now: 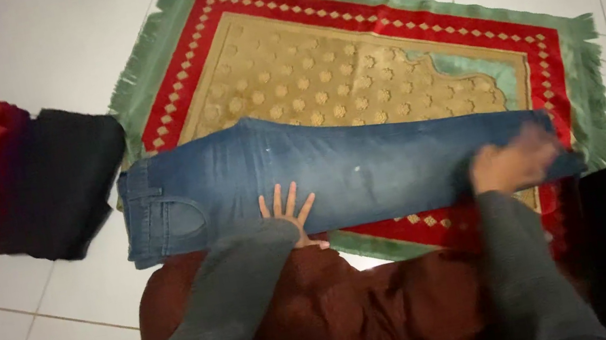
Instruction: Folding a pair of blue jeans and a black vest on a floor mat.
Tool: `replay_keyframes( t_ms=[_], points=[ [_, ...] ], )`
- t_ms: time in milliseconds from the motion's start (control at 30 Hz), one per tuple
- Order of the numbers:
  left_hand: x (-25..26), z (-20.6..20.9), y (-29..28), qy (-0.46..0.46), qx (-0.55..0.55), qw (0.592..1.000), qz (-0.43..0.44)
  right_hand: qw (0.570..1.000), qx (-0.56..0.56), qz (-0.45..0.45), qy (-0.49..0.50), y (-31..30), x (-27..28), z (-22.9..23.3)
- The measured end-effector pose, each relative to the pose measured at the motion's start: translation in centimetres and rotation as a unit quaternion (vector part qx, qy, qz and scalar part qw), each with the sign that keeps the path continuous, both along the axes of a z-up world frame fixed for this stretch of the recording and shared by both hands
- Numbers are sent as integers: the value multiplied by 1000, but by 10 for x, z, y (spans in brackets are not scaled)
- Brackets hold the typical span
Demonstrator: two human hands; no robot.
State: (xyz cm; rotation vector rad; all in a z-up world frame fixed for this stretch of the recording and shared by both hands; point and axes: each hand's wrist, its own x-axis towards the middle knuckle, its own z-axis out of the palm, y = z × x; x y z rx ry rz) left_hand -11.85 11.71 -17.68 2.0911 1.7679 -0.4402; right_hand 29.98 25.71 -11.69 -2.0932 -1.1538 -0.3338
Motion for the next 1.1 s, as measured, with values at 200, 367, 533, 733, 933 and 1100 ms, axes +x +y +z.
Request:
replay_keyframes(
  t_ms=[200,367,533,733,933,1100],
  points=[
    [23,90,28,-37,-108,992,49,841,-148,501,-139,-47,-165,40],
    [1,60,101,-359,-101,925,72,786,-253,522,-213,-55,-184,-3],
    [-32,105,133,-186,-27,971,151,794,-268,505,-207,-53,-183,-2],
    [-69,95,124,-75,-139,973,169,795,-269,499,-217,-52,-183,-6],
    [-91,24,125,-51,192,971,136,841,-264,436,-179,-45,-181,-26],
    [-92,36,112,-29,262,956,130,860,-296,377,-177,-48,-191,-19]
  ],
)
